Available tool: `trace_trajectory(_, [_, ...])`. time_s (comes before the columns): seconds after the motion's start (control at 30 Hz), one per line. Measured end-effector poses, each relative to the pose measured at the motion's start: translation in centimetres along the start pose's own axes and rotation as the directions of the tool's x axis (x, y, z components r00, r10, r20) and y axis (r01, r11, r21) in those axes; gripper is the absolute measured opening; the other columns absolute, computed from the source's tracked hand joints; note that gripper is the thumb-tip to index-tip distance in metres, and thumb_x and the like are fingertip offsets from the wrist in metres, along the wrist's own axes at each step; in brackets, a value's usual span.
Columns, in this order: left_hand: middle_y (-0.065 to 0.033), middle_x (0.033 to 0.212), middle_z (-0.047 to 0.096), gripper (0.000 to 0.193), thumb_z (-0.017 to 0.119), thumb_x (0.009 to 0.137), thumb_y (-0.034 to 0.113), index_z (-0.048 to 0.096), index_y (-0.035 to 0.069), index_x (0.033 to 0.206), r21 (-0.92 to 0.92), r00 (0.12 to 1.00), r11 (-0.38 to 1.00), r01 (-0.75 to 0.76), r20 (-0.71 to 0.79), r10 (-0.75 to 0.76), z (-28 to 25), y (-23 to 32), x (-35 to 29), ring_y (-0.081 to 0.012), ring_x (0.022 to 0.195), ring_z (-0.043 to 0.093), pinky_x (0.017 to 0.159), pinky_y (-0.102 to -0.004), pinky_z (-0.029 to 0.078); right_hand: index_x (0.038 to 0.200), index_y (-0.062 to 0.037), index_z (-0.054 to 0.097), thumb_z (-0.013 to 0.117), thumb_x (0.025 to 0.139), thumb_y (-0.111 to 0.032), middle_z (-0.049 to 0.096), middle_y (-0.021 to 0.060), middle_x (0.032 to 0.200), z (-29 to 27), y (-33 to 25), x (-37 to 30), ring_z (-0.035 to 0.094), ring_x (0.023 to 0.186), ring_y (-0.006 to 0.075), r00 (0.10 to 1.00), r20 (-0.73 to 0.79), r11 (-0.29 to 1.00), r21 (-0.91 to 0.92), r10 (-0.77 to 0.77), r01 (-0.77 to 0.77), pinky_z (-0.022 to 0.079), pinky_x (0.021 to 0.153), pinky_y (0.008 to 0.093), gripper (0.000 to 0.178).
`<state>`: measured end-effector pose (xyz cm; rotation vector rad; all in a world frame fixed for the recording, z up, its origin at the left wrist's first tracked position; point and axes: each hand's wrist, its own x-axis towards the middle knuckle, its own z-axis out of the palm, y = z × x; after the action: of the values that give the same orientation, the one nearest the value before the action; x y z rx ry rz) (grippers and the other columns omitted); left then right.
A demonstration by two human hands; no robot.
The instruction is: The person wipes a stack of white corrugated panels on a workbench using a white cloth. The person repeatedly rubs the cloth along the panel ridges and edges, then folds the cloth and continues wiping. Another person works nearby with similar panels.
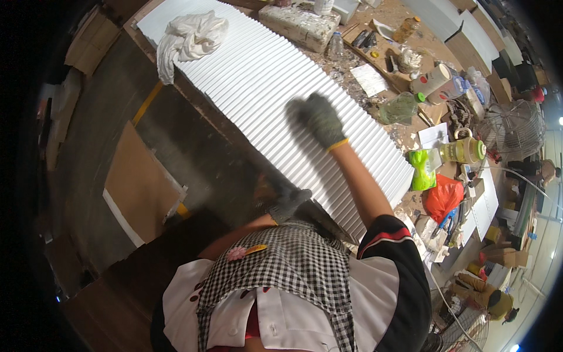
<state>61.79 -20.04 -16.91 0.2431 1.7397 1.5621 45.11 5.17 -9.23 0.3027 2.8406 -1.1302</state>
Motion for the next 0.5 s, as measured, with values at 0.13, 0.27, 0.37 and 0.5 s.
trace_trajectory(0.13, [-0.0055,0.099,0.067,0.044,0.074,0.103,0.045,0.074,0.001,0.102,-0.041,0.997,0.999,0.029,0.076,-0.026,0.1,-1.6,0.6,-0.0185,0.094,0.063,0.087,-0.0385,0.053,0.121,-0.0146,0.083,0.074,0.100,-0.017,0.073,0.0186,0.094,-8.6,5.0,6.9,0.072,0.084,0.0370,0.950,-0.313,0.982,-0.182,-0.004,-0.056,0.060,0.083,0.0485,0.023])
trace_trajectory(0.27, [-0.0081,0.117,0.061,0.059,0.078,0.099,0.050,0.065,-0.002,0.124,0.225,0.992,0.974,0.017,-0.127,0.012,0.1,-4.8,1.3,-0.0212,0.107,0.058,0.094,-0.0392,0.053,0.132,-0.0191,0.078,0.069,0.104,-0.016,0.074,0.0164,0.102,-8.6,-0.7,3.9,0.072,0.083,0.0343,0.890,-0.374,0.923,-0.366,-0.261,0.117,0.062,0.083,0.0469,0.029])
trace_trajectory(0.37, [-0.0428,0.150,0.018,0.110,0.087,0.089,0.037,0.015,-0.020,0.149,0.008,0.996,0.997,0.081,-0.024,-0.081,0.3,-6.0,1.9,-0.0448,0.143,0.023,0.125,-0.0560,0.020,0.132,-0.0182,0.078,0.075,0.097,-0.012,0.070,0.0098,0.092,-4.4,-4.5,-1.5,0.069,0.087,0.0261,0.889,-0.053,0.855,-0.303,-0.456,0.421,0.061,0.076,0.0416,0.036])
trace_trajectory(0.5, [-0.0256,0.126,0.054,0.075,0.085,0.090,0.034,0.048,-0.016,0.131,-0.019,0.994,0.995,0.095,0.050,-0.094,0.0,-4.0,1.8,-0.0317,0.123,0.050,0.114,-0.0475,0.038,0.112,-0.0015,0.074,0.070,0.103,-0.013,0.073,0.0107,0.079,-4.6,-3.6,-2.0,0.070,0.062,0.0212,0.989,0.071,0.930,0.336,0.134,-0.150,0.059,0.053,0.0347,0.015])
